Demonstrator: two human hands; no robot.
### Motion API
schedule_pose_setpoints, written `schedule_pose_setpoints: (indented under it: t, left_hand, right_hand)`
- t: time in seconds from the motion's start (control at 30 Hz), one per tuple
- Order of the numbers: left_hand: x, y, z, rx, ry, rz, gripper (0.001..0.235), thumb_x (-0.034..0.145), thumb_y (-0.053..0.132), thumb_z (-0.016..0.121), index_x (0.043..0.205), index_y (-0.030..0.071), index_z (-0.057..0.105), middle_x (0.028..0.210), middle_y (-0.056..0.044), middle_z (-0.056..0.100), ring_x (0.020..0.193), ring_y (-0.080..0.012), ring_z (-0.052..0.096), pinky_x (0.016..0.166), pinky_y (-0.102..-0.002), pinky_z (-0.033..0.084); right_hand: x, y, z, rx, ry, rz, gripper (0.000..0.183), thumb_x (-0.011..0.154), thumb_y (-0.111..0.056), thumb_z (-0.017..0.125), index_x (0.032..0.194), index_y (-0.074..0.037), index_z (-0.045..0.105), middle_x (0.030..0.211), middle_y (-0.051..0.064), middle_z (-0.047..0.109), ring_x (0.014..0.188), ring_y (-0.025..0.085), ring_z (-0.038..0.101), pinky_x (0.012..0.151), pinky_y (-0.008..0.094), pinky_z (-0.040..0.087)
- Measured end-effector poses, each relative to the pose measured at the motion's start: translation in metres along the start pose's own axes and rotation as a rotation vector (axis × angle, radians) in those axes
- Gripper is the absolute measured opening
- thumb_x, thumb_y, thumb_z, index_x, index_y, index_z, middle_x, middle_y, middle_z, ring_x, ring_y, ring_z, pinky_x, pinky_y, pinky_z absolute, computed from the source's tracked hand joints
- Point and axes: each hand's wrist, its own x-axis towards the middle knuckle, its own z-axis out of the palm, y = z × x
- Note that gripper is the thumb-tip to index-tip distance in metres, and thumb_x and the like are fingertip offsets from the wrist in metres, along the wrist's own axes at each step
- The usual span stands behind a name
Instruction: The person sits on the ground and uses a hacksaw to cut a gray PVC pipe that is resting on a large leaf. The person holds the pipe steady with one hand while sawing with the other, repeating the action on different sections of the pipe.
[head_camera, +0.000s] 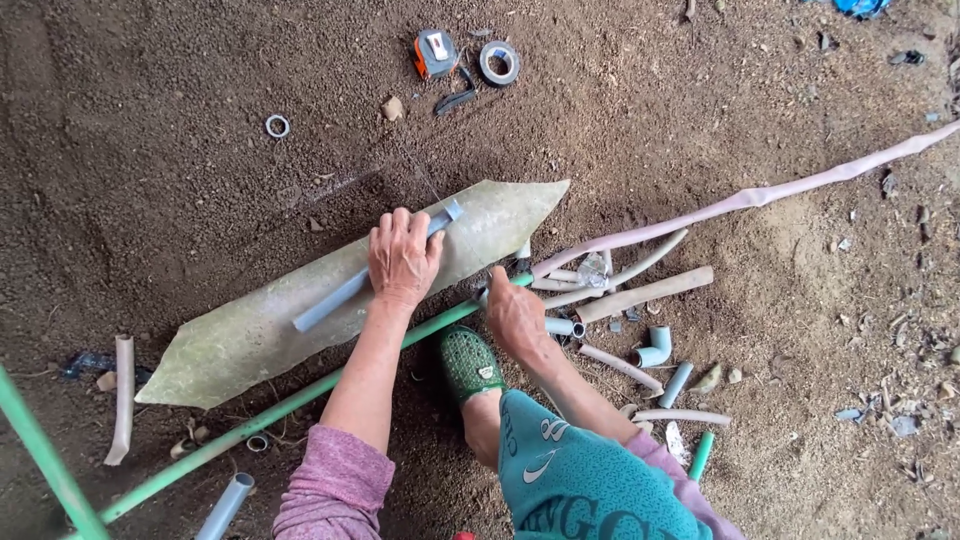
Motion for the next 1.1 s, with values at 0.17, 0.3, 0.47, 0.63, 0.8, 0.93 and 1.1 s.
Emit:
schedule_pose_setpoints:
  t: [0.17, 0.3, 0.47, 0.63, 0.8, 0.93, 1.1]
  left_hand:
    - [-0.002, -0.004, 0.003, -0.018, -0.008, 0.035, 0.034, 0.088, 0.042, 0.08, 0.09, 0.018, 0.057, 0.093, -0.004, 0.052, 0.089, -0.0284, 0.06, 0.073, -0.043, 0.052]
    - [-0.004, -0.006, 0.008, -0.011, 0.001, 0.033, 0.035, 0.089, 0.045, 0.08, 0.089, 0.018, 0.057, 0.093, -0.004, 0.053, 0.09, -0.0283, 0.06, 0.074, -0.043, 0.052]
    - [0.004, -0.003, -0.008, -0.03, -0.008, 0.055, 0.033, 0.093, 0.044, 0.077, 0.09, 0.018, 0.057, 0.093, -0.004, 0.053, 0.091, -0.0276, 0.06, 0.074, -0.042, 0.052]
    - [0.0, -0.004, -0.004, -0.057, -0.015, 0.051, 0.033, 0.092, 0.044, 0.077, 0.09, 0.018, 0.056, 0.093, -0.004, 0.053, 0.091, -0.0279, 0.06, 0.074, -0.043, 0.052]
    - [0.001, 0.0, -0.009, -0.061, -0.02, 0.055, 0.031, 0.094, 0.043, 0.077, 0.091, 0.019, 0.058, 0.093, -0.002, 0.053, 0.09, -0.0259, 0.059, 0.075, -0.041, 0.051]
    - [-0.001, -0.003, -0.005, -0.063, -0.034, 0.048, 0.03, 0.097, 0.043, 0.075, 0.09, 0.019, 0.058, 0.092, -0.001, 0.052, 0.089, -0.0241, 0.059, 0.075, -0.039, 0.051]
    - [-0.003, -0.002, -0.005, -0.035, -0.007, 0.069, 0.032, 0.093, 0.044, 0.077, 0.09, 0.019, 0.057, 0.093, -0.002, 0.052, 0.09, -0.025, 0.059, 0.074, -0.04, 0.051]
  right_hand:
    - [-0.031, -0.001, -0.019, 0.043, 0.005, -0.001, 0.029, 0.115, -0.044, 0.049, 0.109, -0.016, 0.052, 0.071, 0.014, 0.07, 0.066, 0.029, 0.075, 0.066, 0.047, 0.065]
    - [-0.02, 0.003, -0.012, -0.026, 0.036, -0.007, 0.026, 0.115, -0.043, 0.052, 0.109, -0.018, 0.052, 0.071, 0.013, 0.069, 0.064, 0.026, 0.073, 0.064, 0.046, 0.065]
    - [0.004, -0.007, -0.004, -0.066, 0.046, -0.054, 0.016, 0.113, -0.031, 0.053, 0.106, -0.017, 0.05, 0.072, 0.012, 0.071, 0.064, 0.027, 0.075, 0.062, 0.045, 0.065]
    - [-0.027, 0.002, -0.015, -0.014, -0.048, 0.015, 0.023, 0.114, -0.038, 0.055, 0.111, -0.015, 0.052, 0.074, 0.014, 0.072, 0.065, 0.027, 0.074, 0.064, 0.046, 0.065]
    - [-0.003, -0.002, -0.001, -0.054, -0.041, 0.017, 0.026, 0.111, -0.038, 0.062, 0.113, -0.013, 0.053, 0.072, 0.011, 0.07, 0.065, 0.026, 0.072, 0.067, 0.046, 0.065]
    - [0.0, -0.008, -0.007, -0.043, 0.013, -0.059, 0.018, 0.116, -0.032, 0.043, 0.108, -0.017, 0.049, 0.074, 0.011, 0.072, 0.069, 0.027, 0.077, 0.065, 0.046, 0.064]
    - [-0.044, -0.01, -0.039, 0.009, -0.043, -0.009, 0.023, 0.116, -0.039, 0.048, 0.11, -0.016, 0.053, 0.077, 0.017, 0.074, 0.07, 0.03, 0.077, 0.071, 0.049, 0.066]
